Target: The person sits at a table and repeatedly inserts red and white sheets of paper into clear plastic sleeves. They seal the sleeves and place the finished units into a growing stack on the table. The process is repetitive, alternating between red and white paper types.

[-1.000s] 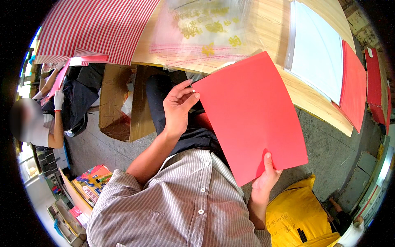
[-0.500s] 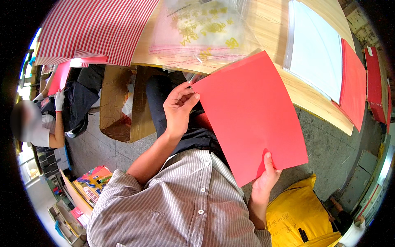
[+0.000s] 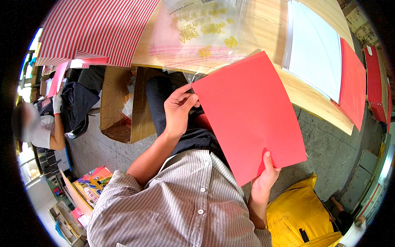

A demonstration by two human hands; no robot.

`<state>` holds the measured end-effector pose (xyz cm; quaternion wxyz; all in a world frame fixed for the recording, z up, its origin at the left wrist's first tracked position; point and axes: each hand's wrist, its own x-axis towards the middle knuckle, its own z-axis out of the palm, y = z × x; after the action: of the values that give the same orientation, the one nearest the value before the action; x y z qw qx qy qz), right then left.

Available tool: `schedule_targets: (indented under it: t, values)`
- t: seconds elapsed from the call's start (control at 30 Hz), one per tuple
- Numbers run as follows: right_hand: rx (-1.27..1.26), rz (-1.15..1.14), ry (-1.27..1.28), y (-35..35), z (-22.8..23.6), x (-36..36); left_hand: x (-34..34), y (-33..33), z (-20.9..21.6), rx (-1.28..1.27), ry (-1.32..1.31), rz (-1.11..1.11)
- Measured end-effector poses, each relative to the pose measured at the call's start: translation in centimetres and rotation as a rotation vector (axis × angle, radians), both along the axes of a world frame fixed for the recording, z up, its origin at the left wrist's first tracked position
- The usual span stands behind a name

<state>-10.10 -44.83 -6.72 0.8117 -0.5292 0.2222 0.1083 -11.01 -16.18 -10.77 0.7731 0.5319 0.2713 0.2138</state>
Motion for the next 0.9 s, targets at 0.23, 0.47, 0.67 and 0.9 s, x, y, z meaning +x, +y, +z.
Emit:
schedule_targets:
  t: [0.23, 0.47, 0.67, 0.9]
  values:
    - [-0.064, 0.005, -0.044, -0.4, -0.3, 0.0, 0.1, 0.3, 0.2, 0.093, -0.044, -0.015]
    - [-0.079, -0.006, -0.054, -0.6, -0.5, -0.1, -0.1, 0.9, -0.4, 0.277, -0.078, -0.029]
    - [-0.063, 0.013, -0.042, -0.4, -0.2, 0.0, -0.2, 1.0, -0.3, 0.323, -0.089, -0.020]
    - [-0.032, 0.007, -0.060, 0.5, 0.2, -0.1, -0.2, 0.4, 0.1, 0.209, -0.030, -0.038]
